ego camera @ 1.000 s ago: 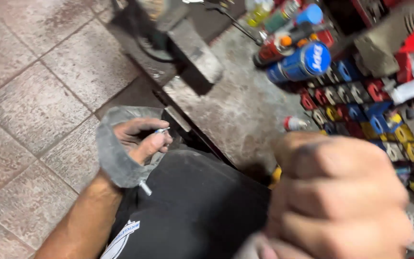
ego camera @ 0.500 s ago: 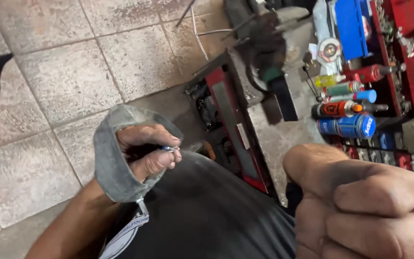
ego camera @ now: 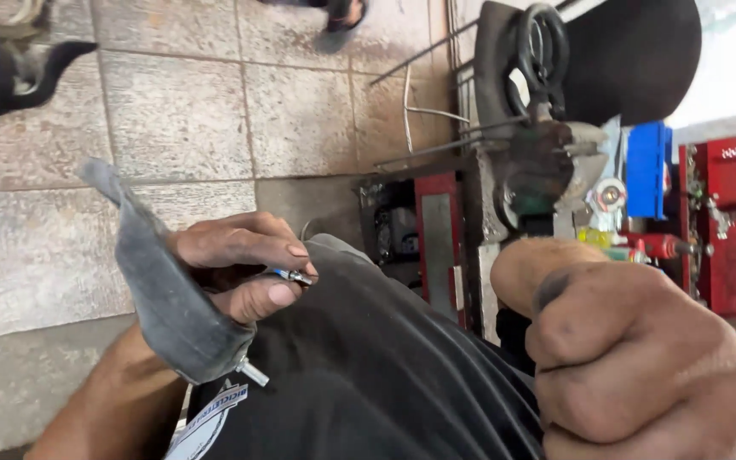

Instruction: The person uses pliers and a wrench to work on a metal part clamped in a vise. They then handle a small metal component, possibly a bolt or pin, and interact with another person who hands them a small box. The person opens the box and continues to manipulate the small metal piece.

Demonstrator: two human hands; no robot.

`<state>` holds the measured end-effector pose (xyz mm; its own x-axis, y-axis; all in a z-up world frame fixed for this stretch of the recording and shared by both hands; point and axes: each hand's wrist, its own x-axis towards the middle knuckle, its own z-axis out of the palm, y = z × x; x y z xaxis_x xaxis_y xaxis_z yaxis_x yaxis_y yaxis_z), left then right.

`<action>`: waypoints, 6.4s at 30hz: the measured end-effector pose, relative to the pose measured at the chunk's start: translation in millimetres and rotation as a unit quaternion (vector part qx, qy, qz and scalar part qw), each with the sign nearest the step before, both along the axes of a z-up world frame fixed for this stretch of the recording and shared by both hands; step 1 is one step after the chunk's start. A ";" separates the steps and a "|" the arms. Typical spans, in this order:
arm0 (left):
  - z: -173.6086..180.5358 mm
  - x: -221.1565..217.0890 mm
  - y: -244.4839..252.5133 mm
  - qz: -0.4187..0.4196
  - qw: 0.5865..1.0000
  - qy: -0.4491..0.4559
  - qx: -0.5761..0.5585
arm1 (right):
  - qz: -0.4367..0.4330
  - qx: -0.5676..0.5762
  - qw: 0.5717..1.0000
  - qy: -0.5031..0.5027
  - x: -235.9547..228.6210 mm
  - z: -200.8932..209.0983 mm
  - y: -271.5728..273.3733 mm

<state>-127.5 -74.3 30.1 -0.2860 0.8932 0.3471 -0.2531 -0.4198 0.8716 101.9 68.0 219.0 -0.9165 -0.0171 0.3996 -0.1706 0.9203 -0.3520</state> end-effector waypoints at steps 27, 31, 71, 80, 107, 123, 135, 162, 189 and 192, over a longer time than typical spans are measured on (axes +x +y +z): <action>100.0 76.3 189.4 -0.087 0.967 0.161 0.176 | 0.041 -0.342 0.928 0.141 -4.5 -224.5 316.4; 86.6 81.4 222.0 0.162 0.968 0.188 -0.020 | 0.042 -0.276 0.956 0.086 -30.0 -199.9 319.0; 66.8 114.7 292.8 0.313 0.866 0.369 -0.127 | 0.145 -0.272 0.929 0.203 -35.7 -205.3 355.1; 63.8 116.5 286.5 0.313 0.860 0.387 -0.111 | 0.162 -0.258 0.930 0.207 -35.1 -203.1 351.6; 67.5 47.0 160.4 0.315 0.848 0.423 -0.043 | 0.216 -0.241 0.944 0.058 -78.7 -130.0 235.8; 60.3 6.5 131.8 0.338 0.831 0.442 0.002 | 0.144 -0.286 0.940 -0.121 -120.5 -110.4 214.1; 43.1 11.2 162.4 0.289 0.900 0.326 0.000 | 0.214 -0.084 0.973 0.026 -116.5 -101.9 226.5; 55.0 69.2 237.3 0.328 0.861 0.389 0.004 | 0.246 -0.236 0.938 -0.061 -62.6 -109.4 312.9; 61.9 47.6 220.8 0.344 0.867 0.357 0.053 | 0.223 -0.165 0.960 0.032 -80.9 -105.1 299.9; 67.4 42.5 213.5 0.325 0.876 0.353 0.048 | 0.218 -0.081 0.966 0.111 -92.1 -103.3 294.0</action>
